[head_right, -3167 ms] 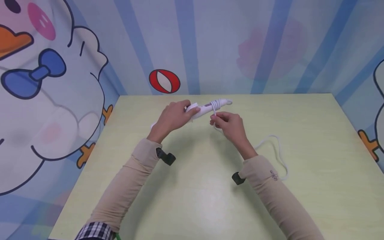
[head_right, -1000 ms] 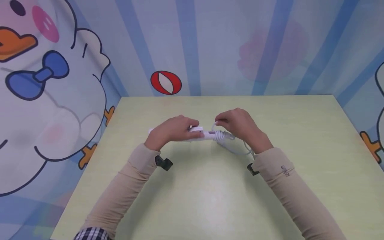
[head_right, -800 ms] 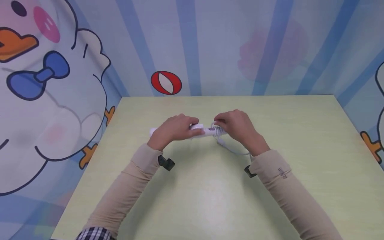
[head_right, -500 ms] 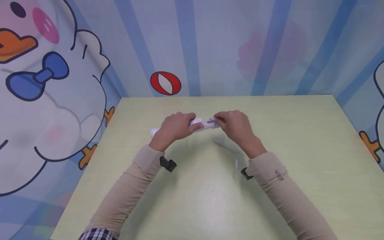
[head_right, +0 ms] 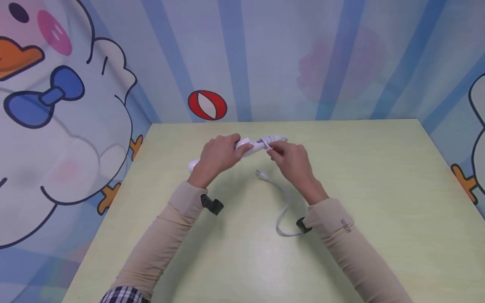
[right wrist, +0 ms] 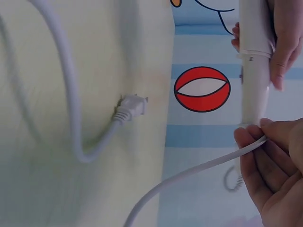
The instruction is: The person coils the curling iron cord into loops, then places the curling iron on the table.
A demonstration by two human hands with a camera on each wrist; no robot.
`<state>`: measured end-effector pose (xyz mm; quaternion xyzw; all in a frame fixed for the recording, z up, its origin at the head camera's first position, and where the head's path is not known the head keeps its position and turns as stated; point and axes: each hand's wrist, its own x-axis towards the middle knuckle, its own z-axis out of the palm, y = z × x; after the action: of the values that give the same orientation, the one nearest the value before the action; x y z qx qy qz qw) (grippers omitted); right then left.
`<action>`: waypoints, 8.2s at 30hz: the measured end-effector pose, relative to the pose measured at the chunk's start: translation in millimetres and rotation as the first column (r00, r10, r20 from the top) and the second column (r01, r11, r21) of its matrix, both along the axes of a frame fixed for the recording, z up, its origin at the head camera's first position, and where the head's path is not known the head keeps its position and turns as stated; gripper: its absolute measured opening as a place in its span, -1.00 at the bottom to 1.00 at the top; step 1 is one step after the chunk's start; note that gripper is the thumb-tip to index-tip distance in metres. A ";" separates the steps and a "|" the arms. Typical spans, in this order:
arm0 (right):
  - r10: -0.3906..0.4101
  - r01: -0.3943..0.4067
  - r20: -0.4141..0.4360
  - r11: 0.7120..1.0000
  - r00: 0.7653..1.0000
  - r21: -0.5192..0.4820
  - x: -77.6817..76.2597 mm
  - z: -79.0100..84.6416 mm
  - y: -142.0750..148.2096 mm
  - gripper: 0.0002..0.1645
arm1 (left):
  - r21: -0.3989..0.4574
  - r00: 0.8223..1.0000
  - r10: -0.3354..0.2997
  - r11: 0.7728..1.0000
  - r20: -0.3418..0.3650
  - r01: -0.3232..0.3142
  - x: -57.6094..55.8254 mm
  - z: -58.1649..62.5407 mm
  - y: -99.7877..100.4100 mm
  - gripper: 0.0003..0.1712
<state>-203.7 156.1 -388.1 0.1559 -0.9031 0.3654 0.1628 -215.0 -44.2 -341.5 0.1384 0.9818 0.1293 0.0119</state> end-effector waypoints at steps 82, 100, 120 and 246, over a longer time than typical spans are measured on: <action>0.348 -0.304 -0.212 0.929 0.913 0.212 -19.7 -0.3 36.9 -0.77 | 0.022 0.839 -0.487 0.867 0.244 0.497 3.7 22.8 -10.4 -0.58; 0.157 -0.079 -0.200 0.933 0.967 0.352 -2.3 -0.2 13.5 -0.88 | -0.219 0.962 -0.223 0.942 0.158 0.254 -3.1 -4.7 8.6 -0.54; 0.054 -0.075 0.156 0.989 0.986 0.130 7.6 -19.0 -1.9 -0.66 | 0.004 1.000 0.006 1.000 -0.006 -0.006 -14.8 -24.0 -0.2 -0.55; 0.314 -0.334 0.137 0.928 0.940 0.166 18.2 21.2 2.5 -0.58 | -0.089 0.995 -0.078 0.993 0.064 0.084 1.0 10.6 -13.2 -0.54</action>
<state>-185.5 158.6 -366.9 0.2975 -0.9026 0.3091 0.0359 -214.0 -57.4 -330.9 0.1736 0.9794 0.0879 0.0533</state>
